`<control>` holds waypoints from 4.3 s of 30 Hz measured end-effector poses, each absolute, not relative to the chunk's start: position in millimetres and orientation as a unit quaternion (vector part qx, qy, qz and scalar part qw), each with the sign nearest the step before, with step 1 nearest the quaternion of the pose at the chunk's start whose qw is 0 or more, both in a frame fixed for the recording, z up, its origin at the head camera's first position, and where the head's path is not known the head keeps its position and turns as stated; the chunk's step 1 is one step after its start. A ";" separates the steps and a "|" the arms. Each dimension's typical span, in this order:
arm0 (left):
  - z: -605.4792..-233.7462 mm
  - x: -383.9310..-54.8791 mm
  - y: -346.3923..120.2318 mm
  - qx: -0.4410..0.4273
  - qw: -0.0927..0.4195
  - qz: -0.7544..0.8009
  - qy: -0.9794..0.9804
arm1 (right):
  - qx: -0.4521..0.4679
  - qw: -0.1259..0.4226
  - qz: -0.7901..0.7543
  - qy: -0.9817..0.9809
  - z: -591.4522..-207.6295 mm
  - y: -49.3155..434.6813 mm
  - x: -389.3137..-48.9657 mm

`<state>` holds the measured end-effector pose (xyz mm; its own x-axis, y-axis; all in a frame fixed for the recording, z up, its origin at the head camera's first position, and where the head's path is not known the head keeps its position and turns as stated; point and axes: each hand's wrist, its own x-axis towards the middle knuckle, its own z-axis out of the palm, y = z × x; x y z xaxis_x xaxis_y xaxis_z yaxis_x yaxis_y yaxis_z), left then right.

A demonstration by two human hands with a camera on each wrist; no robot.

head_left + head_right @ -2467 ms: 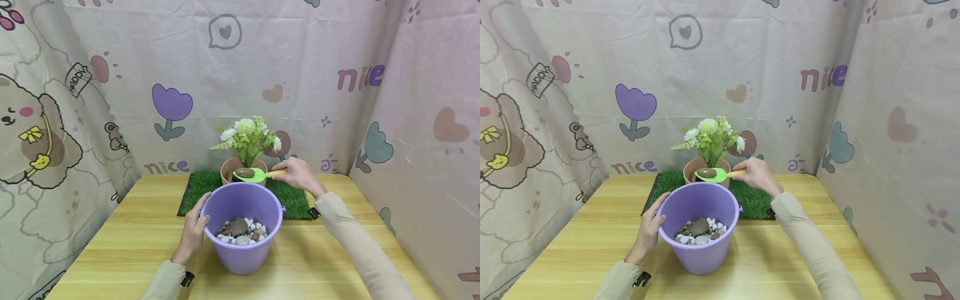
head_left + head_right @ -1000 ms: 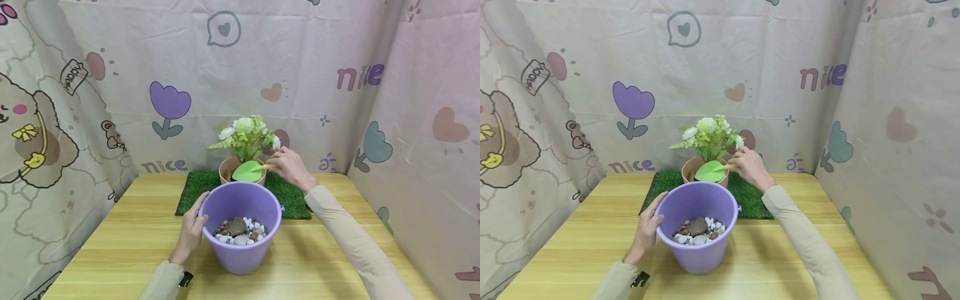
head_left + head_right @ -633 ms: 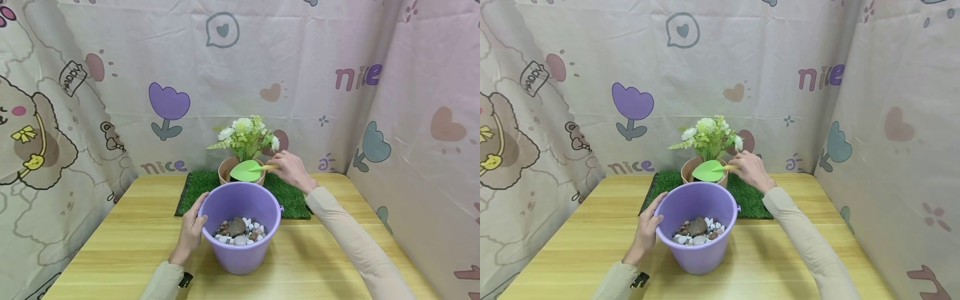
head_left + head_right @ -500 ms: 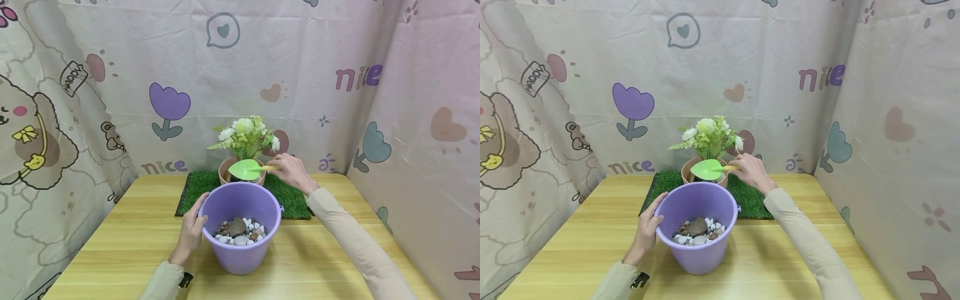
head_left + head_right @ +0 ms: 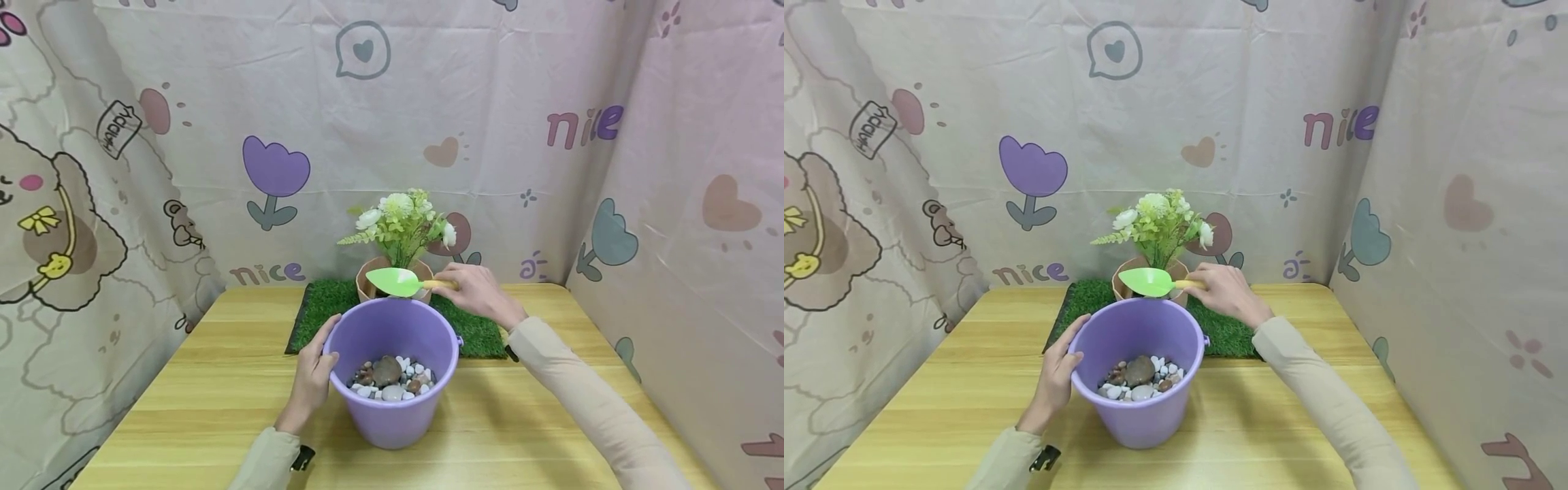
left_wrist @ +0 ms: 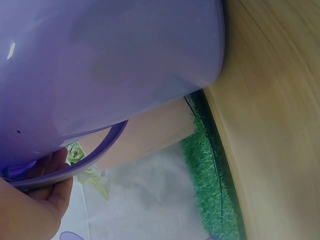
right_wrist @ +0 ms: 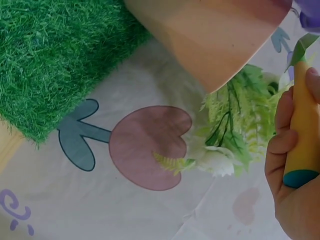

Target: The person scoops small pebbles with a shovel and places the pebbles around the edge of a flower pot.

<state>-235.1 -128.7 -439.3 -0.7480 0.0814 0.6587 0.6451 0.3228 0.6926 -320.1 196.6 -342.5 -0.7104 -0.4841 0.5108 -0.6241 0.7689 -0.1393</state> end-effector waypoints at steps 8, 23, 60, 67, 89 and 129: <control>-439.2 -234.6 -129.3 -0.239 0.264 -0.535 -0.767 | 0.321 0.198 0.223 -0.899 -347.3 196.4 -307.0; -439.1 -235.2 -128.2 -0.238 0.269 -0.539 -0.761 | 0.419 0.251 0.201 -0.849 -359.9 200.2 -278.0; -440.1 -235.5 -128.8 -0.245 0.263 -0.543 -0.759 | 0.421 0.072 -0.078 -0.901 -295.7 155.4 -250.6; -440.6 -235.6 -129.3 -0.240 0.262 -0.549 -0.756 | 0.407 0.057 -0.081 -0.908 -306.0 144.9 -251.9; -440.3 -236.6 -128.7 -0.247 0.266 -0.544 -0.756 | 0.367 0.130 0.031 -0.921 -335.0 149.1 -249.2; -441.0 -235.0 -128.9 -0.252 0.276 -0.540 -0.755 | 0.335 0.203 0.001 -0.920 -354.0 135.8 -250.1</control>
